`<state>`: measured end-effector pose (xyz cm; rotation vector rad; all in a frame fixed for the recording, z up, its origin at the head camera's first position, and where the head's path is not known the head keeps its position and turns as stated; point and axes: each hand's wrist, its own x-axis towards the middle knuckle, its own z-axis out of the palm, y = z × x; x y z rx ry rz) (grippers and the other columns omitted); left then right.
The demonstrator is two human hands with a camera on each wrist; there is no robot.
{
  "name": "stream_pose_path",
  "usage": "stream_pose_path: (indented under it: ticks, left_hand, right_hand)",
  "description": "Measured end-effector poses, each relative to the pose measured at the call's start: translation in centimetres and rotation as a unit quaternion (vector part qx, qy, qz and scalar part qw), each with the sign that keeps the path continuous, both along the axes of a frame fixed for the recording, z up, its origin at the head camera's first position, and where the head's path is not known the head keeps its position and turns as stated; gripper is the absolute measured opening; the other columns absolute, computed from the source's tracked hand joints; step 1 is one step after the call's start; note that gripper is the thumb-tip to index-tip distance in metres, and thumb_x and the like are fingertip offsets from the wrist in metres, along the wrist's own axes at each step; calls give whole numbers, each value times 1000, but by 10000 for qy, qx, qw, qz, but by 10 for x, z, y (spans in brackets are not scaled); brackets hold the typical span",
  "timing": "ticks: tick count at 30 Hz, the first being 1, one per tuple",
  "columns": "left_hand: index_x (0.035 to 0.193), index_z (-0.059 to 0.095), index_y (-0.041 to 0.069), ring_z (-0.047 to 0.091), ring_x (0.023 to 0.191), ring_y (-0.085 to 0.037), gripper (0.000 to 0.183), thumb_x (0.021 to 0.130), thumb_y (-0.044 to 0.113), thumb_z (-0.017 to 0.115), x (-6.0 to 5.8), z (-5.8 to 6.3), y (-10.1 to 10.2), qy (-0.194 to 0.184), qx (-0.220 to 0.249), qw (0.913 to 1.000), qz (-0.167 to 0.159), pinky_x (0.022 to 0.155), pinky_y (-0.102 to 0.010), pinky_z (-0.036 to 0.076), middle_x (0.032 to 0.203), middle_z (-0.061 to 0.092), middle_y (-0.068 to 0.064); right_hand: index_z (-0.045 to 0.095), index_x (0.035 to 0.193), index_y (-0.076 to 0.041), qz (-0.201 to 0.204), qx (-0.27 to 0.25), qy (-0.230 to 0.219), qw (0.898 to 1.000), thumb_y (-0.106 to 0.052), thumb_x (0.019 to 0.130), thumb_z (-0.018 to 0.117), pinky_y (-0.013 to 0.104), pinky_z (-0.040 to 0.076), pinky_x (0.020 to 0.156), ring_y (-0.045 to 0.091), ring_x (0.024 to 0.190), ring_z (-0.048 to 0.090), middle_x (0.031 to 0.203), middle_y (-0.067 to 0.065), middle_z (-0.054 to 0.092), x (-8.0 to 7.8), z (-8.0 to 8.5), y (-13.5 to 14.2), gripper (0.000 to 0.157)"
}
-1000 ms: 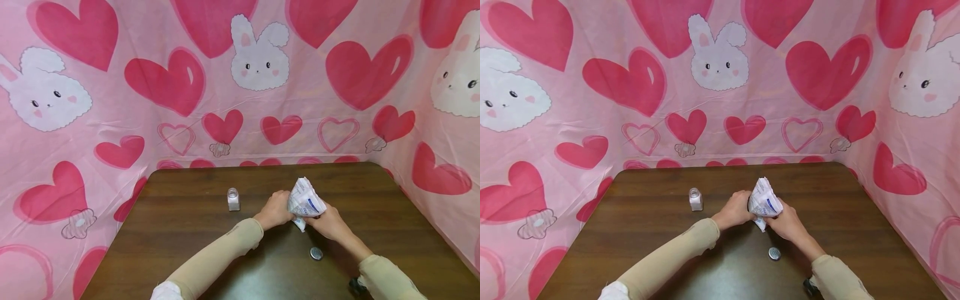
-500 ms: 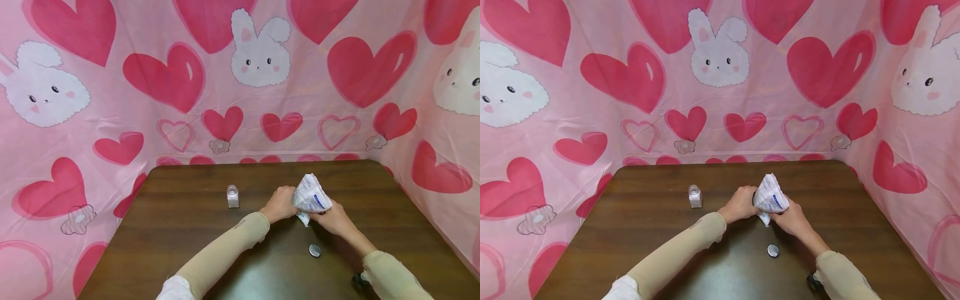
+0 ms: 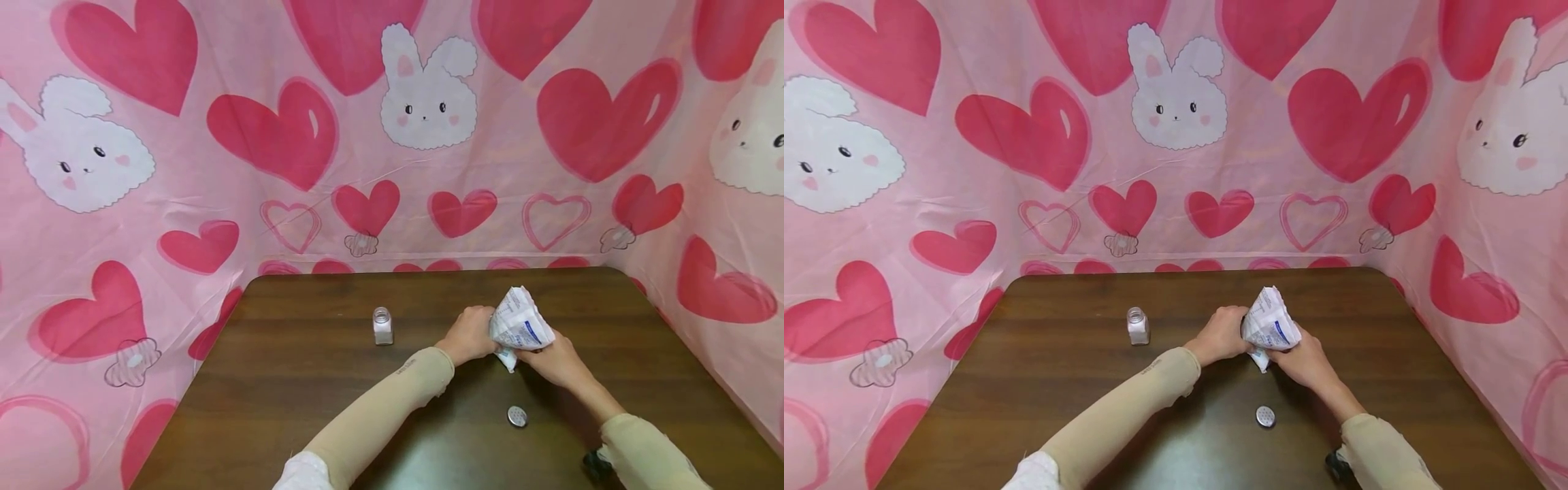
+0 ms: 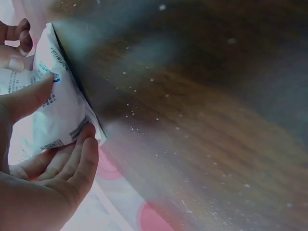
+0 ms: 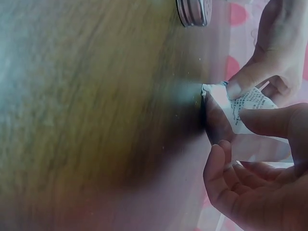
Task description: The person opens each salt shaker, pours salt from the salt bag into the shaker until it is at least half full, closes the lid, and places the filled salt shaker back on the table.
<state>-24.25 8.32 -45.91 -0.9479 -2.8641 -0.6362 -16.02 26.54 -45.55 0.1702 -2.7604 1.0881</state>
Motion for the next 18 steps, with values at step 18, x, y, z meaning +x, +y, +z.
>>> stream_pose_path:
  ticks: [18]
  left_hand:
    - [104,72,23,67,92,-9,39,75,37,95,-9,3,17,255,-607,9976,201,76,-35,53,97,71,10]
  right_hand:
    - [58,121,17,-124,107,-74,9998,-16,83,87,63,53,83,53,103,66,114,38,66,-6,0,14,58]
